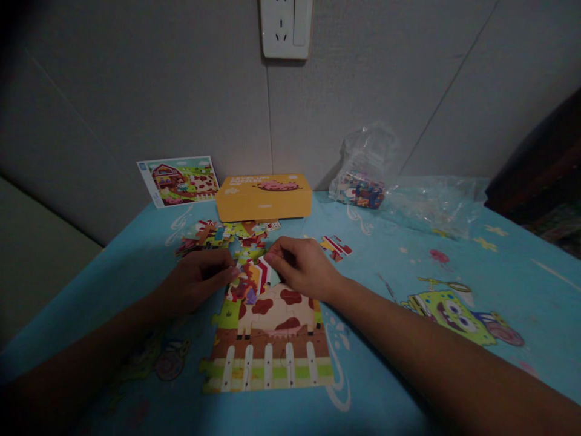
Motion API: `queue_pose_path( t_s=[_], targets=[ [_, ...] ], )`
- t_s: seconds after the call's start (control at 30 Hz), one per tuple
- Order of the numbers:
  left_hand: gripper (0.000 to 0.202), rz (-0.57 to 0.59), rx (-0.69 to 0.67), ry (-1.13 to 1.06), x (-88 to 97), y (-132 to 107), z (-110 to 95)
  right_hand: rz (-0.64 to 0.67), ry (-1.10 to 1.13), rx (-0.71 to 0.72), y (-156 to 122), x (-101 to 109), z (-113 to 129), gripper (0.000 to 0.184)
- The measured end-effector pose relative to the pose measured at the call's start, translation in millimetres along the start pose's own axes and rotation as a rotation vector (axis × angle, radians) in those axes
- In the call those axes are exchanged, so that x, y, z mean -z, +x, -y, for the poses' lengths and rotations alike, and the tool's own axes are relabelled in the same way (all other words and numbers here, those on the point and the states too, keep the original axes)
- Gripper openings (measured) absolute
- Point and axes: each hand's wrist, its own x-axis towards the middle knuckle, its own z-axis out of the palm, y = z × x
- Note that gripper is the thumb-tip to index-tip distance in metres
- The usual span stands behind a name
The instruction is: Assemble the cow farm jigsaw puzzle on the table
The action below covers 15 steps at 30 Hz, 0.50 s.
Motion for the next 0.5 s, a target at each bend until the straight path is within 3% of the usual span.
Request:
queue_pose_path(
  t_s=[0.5],
  targets=[
    [0.029, 0.038, -0.036, 0.020, 2.0, -0.6, -3.7, -0.010, 0.020, -0.023, 0.7, -0.3, 0.4, 0.028]
  ],
)
